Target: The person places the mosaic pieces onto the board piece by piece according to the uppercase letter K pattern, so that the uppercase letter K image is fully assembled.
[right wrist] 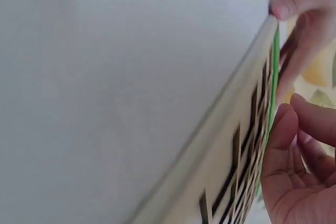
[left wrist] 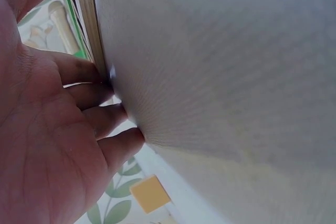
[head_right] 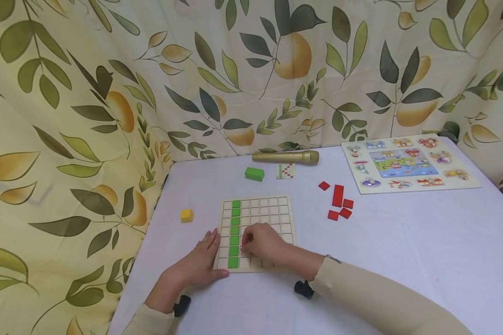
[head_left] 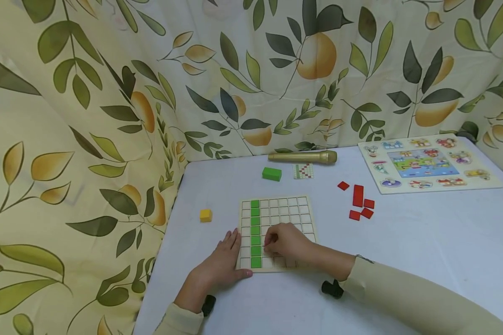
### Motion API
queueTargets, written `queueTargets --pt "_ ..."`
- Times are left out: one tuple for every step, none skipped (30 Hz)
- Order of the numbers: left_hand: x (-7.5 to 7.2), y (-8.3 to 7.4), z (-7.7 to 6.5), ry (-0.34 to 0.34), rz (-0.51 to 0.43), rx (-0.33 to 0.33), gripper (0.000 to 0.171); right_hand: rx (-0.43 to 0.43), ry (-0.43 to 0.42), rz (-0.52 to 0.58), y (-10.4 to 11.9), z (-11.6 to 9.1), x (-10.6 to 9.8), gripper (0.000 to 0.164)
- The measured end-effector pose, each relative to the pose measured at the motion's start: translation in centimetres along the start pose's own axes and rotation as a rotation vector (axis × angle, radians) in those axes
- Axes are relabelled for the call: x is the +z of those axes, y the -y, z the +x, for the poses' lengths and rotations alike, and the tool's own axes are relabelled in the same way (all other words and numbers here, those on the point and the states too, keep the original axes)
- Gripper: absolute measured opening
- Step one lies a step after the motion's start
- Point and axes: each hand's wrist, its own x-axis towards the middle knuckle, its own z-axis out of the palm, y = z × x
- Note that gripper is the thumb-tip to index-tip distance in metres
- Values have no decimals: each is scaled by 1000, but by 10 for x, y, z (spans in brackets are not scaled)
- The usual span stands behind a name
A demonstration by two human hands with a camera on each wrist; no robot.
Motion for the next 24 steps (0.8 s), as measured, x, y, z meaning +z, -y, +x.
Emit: queueTargets --pt "0 0 0 -1 -1 2 107 12 -5 4 -1 0 -2 14" --pt "-1 -1 0 -1 -1 4 107 23 -9 8 -3 0 -5 13" --pt "-1 -1 0 0 0 6 106 31 -13 12 -4 0 -8 12" --pt "-1 -1 0 -1 1 9 106 34 -18 12 -6 -1 -10 11" --pt "-1 -1 0 -2 3 11 106 35 -24 11 -8 -1 -13 11" --pt "-1 -1 0 -3 2 14 106 39 -29 10 -10 -1 -15 11" --pt "-1 -1 0 -3 4 13 106 41 -36 5 -11 -2 -18 11" --pt "0 0 0 -2 8 11 106 46 -41 5 -13 -3 -21 11" --pt "0 0 0 -1 11 8 107 51 -46 4 -14 -3 -23 11" --pt "0 0 0 -2 11 6 107 54 -50 3 -16 -4 -26 11" --pt "0 0 0 -4 10 6 107 61 -53 8 -17 -4 -28 11" --pt "0 0 0 -5 8 4 107 67 -57 10 -18 -5 -31 11" --pt "0 0 0 -4 8 2 107 71 -59 12 -19 -5 -34 10" --pt "0 0 0 -5 7 1 107 80 -61 17 -20 -6 -36 10" --pt "0 -1 0 -7 3 2 107 89 -66 13 -21 -6 -38 9" --pt "0 -1 0 -9 2 1 107 98 -70 12 -21 -7 -40 9" --pt "0 -1 0 -10 0 2 106 109 -75 9 -22 -7 -43 8" --pt "0 -2 -1 -10 1 1 106 112 -79 1 -23 -8 -45 8" --pt "0 -2 -1 -9 1 -1 106 117 -83 -5 -23 -9 -47 8" --pt "1 -2 -1 -11 4 -2 106 121 -88 -12 -25 -10 -50 8" --pt "1 -2 -1 -14 5 1 106 121 -94 -21 -26 -11 -52 7" --pt "1 -2 -1 -15 6 1 106 119 -98 -23 -27 -11 -55 7" --pt "0 -2 -1 -16 7 3 106 117 -103 -26 -29 -12 -57 7" --pt "0 -2 -1 -17 8 4 106 116 -109 -30 -31 -12 -60 7"
